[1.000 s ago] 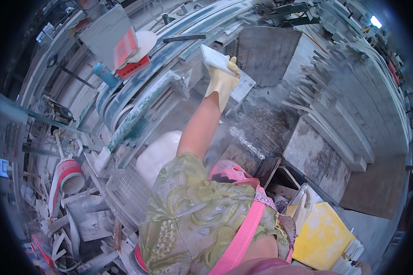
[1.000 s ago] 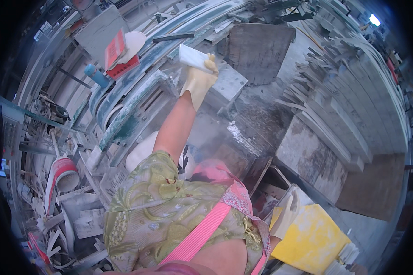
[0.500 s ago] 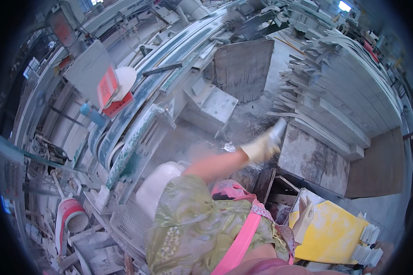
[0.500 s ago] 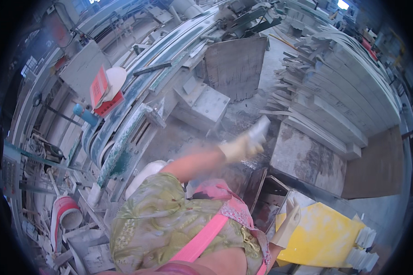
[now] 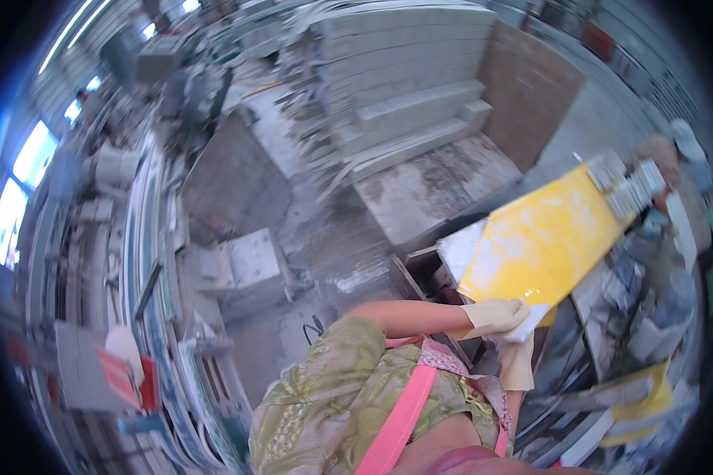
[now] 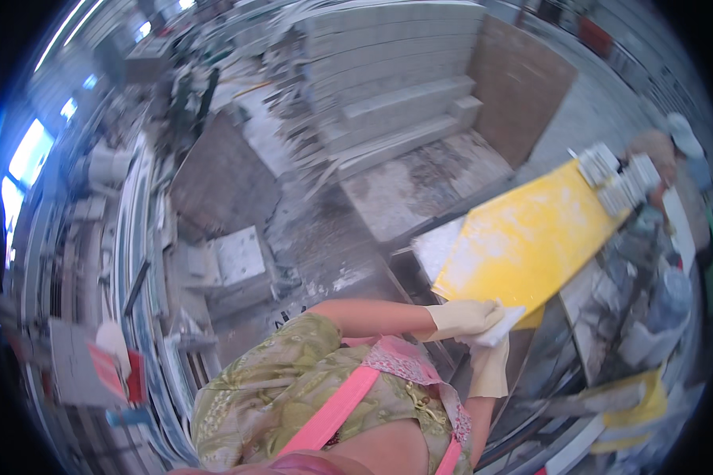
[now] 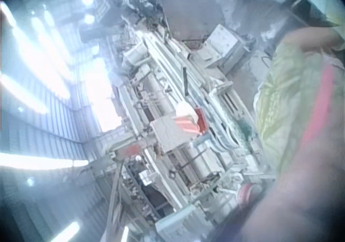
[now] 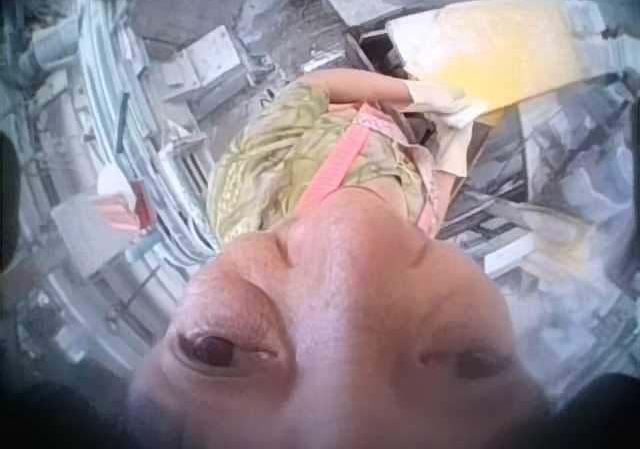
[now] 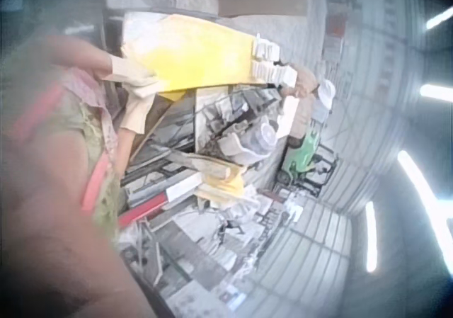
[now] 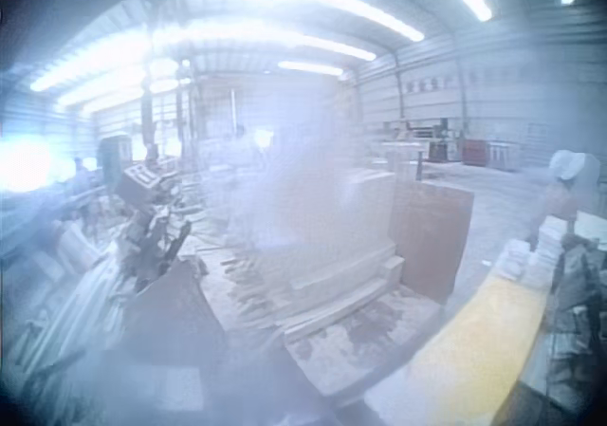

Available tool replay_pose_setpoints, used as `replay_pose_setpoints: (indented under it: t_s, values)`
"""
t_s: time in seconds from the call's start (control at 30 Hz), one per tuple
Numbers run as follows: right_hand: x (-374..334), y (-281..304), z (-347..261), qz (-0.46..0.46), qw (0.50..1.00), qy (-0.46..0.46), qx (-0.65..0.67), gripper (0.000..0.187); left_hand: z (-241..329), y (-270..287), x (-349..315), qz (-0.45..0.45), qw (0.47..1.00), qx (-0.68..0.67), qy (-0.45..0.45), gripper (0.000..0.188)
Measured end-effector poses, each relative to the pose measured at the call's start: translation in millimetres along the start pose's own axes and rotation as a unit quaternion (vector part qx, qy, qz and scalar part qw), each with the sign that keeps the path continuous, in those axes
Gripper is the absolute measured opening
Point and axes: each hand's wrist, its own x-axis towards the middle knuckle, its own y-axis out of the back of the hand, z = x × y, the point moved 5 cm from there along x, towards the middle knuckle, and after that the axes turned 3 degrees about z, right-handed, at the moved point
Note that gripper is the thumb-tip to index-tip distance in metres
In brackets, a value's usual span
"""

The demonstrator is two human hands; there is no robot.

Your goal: The person repeatedly rubs a white rectangular tile against a yellow abrasive surface on a machine, then places the tile on a stack. The person handles multiple tiles one at a time, flipping and repositioning them as needed.

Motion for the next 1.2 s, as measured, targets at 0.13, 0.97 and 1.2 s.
replay_pose_setpoints:
  t_s: [0.13, 0.97, 1.2]
  values:
    - [-37.5, 33.2, -20.5, 0.002, 0.996, 0.064, 0.054, 0.046, 60.9, -54.2, 15.5, -0.129, 0.922, 0.303, -0.204, 0.051]
    - [-105.9, 3.6, -149.2, 0.063, 0.912, 0.282, -0.291, 0.078, 8.0, -102.8, 49.1, -0.204, 0.773, -0.575, 0.175, 0.043]
    - [-95.4, 10.7, -157.1, 0.108, 0.919, 0.315, -0.209, 0.020, -2.4, -100.8, 50.4, -0.241, 0.765, -0.577, 0.152, 0.042]
